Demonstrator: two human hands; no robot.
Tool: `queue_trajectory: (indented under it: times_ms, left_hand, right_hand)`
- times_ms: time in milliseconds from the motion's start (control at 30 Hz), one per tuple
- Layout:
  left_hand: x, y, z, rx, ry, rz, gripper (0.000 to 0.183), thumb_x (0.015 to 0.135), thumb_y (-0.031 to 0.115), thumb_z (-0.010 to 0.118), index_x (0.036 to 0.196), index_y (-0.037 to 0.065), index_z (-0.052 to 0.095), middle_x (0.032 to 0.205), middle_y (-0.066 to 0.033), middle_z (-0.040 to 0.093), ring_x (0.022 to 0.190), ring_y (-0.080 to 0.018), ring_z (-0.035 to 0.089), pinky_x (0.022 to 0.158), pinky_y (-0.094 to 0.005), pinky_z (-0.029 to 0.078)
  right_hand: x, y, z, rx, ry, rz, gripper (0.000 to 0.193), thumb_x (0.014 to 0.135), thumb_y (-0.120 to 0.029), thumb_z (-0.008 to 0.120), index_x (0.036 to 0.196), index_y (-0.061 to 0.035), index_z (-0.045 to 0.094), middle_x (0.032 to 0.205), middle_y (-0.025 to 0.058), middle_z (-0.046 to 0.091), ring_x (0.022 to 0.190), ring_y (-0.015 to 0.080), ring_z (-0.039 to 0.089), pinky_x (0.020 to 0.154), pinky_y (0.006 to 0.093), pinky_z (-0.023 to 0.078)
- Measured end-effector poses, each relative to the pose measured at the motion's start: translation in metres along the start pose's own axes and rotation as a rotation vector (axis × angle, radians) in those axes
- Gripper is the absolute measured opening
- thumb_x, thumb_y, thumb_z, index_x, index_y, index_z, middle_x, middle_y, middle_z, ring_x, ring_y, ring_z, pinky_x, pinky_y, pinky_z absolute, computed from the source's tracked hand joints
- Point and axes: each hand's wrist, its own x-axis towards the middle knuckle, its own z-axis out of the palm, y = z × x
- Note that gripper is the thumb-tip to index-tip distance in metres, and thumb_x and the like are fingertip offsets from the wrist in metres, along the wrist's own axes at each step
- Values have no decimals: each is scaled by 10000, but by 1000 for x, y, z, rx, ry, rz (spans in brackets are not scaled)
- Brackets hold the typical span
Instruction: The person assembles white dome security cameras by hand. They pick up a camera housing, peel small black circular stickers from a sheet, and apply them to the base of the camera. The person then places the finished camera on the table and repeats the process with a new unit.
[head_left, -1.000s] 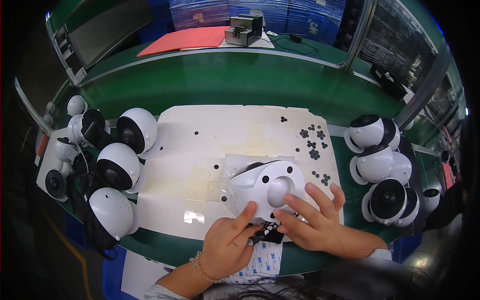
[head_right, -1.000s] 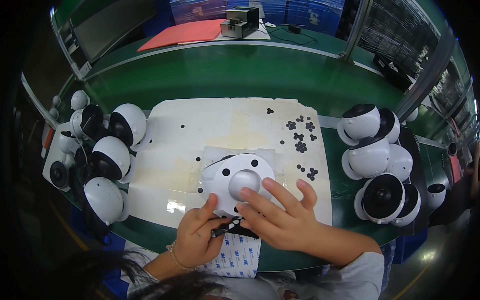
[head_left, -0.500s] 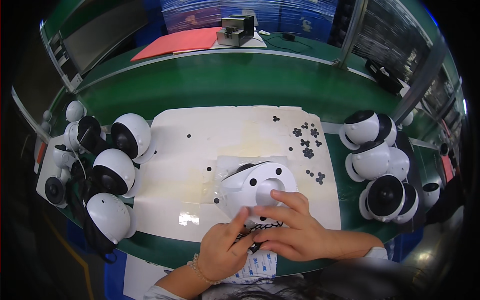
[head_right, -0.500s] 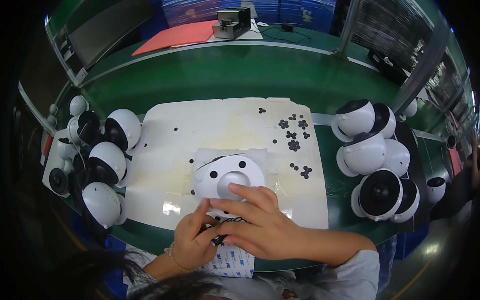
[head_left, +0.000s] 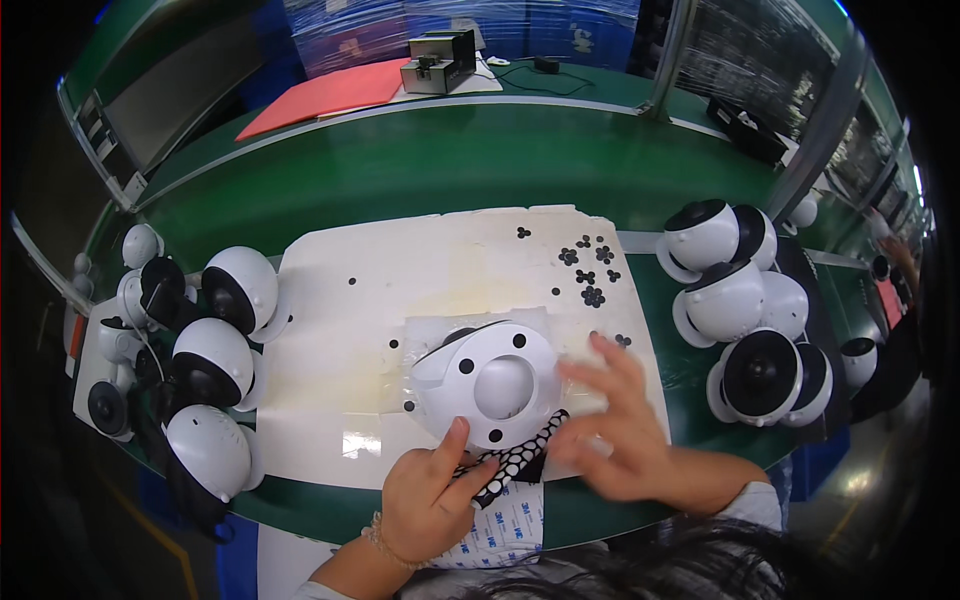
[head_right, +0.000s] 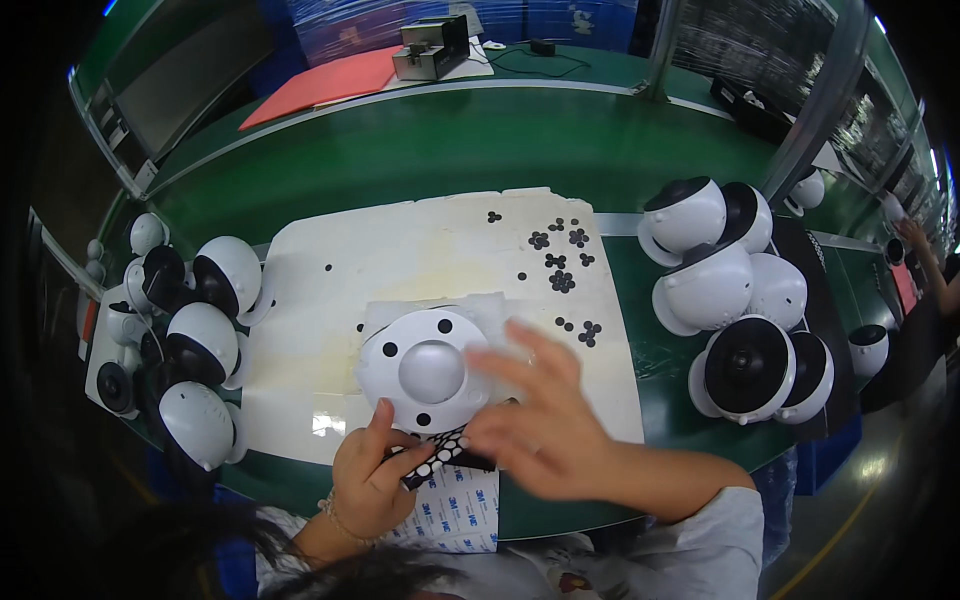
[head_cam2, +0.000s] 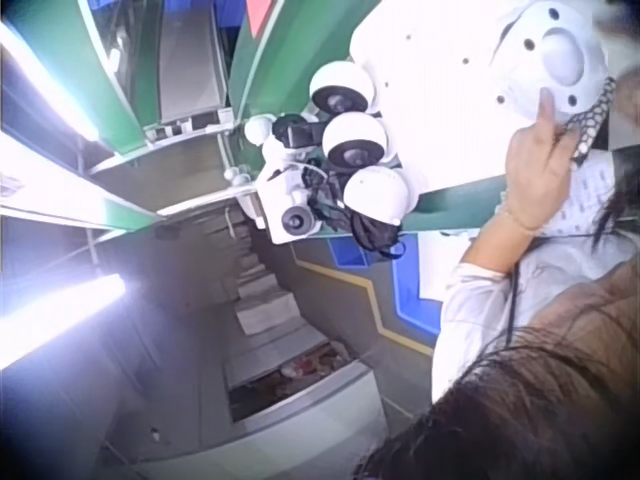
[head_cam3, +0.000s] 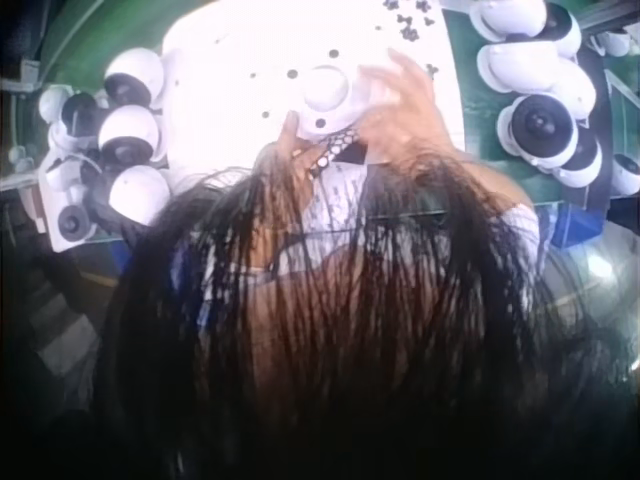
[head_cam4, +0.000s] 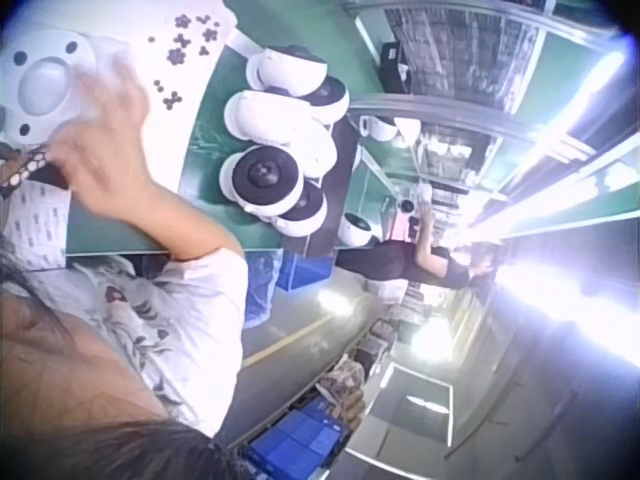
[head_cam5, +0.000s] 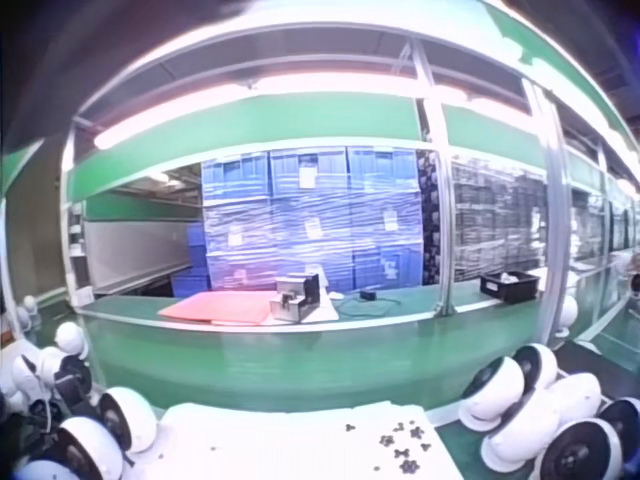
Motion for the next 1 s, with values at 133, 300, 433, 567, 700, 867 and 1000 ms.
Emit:
queue_trajectory:
  times_ms: [133, 300, 433, 567, 700, 867, 1000]
  left_hand:
    - [3, 1, 0, -26, 2, -2, 381, 519, -78, 576, 869, 47, 659, 1278, -216, 430, 655, -179, 579, 533, -277, 424]
    - [3, 1, -1, -21, 12, -10, 386, 511, -73, 569, 870, 37, 657, 1269, -218, 442, 663, -168, 587, 548, -278, 426]
    - [3, 0, -1, -32, 11, -19, 391, 505, -69, 563, 870, 37, 659, 1260, -212, 456, 647, -159, 586, 553, -273, 423]
    - [5, 3, -4, -37, -3, -46, 384, 502, -68, 560, 860, 29, 661, 1255, -204, 466, 632, -154, 583, 557, -268, 421]
    - [6, 3, -4, -23, -1, -49, 380, 499, -66, 551, 855, 12, 658, 1255, -199, 467, 633, -160, 580, 558, -270, 419]
    - [6, 3, -3, -25, 3, -56, 393, 493, -61, 540, 866, -7, 654, 1257, -199, 464, 645, -175, 573, 563, -277, 419]
    - [6, 2, -2, -52, -1, -60, 398, 490, -63, 541, 865, -2, 657, 1259, -198, 463, 657, -185, 571, 568, -283, 423]
  right_hand:
    - [-3, 16, 0, 81, -4, 212, 81, 810, -137, 590, 870, -82, 589, 1340, 185, 349, 1294, 394, 181, 1020, 474, 153]
    - [2, 18, 8, 130, -25, 218, 77, 818, -146, 584, 861, -83, 598, 1342, 176, 352, 1297, 381, 183, 1021, 464, 159]
    - [3, 19, 10, 144, -16, 208, 93, 826, -159, 576, 874, -84, 603, 1323, 172, 374, 1273, 384, 215, 1016, 460, 168]
    - [2, 19, 11, 138, -10, 213, 94, 820, -161, 582, 867, -84, 608, 1315, 172, 384, 1268, 383, 225, 1016, 459, 174]
    - [-3, 22, 14, 30, 11, 131, 104, 801, -163, 602, 882, -101, 620, 1288, 158, 414, 1250, 359, 259, 998, 454, 202]
    - [-12, 39, 10, -301, 55, -185, 233, 758, -173, 650, 984, -127, 615, 1221, 113, 472, 1165, 300, 369, 920, 421, 275]
    - [-13, 32, 16, 330, 137, 273, 333, 758, -167, 659, 1066, -84, 565, 1135, 85, 521, 1035, 208, 471, 867, 342, 335]
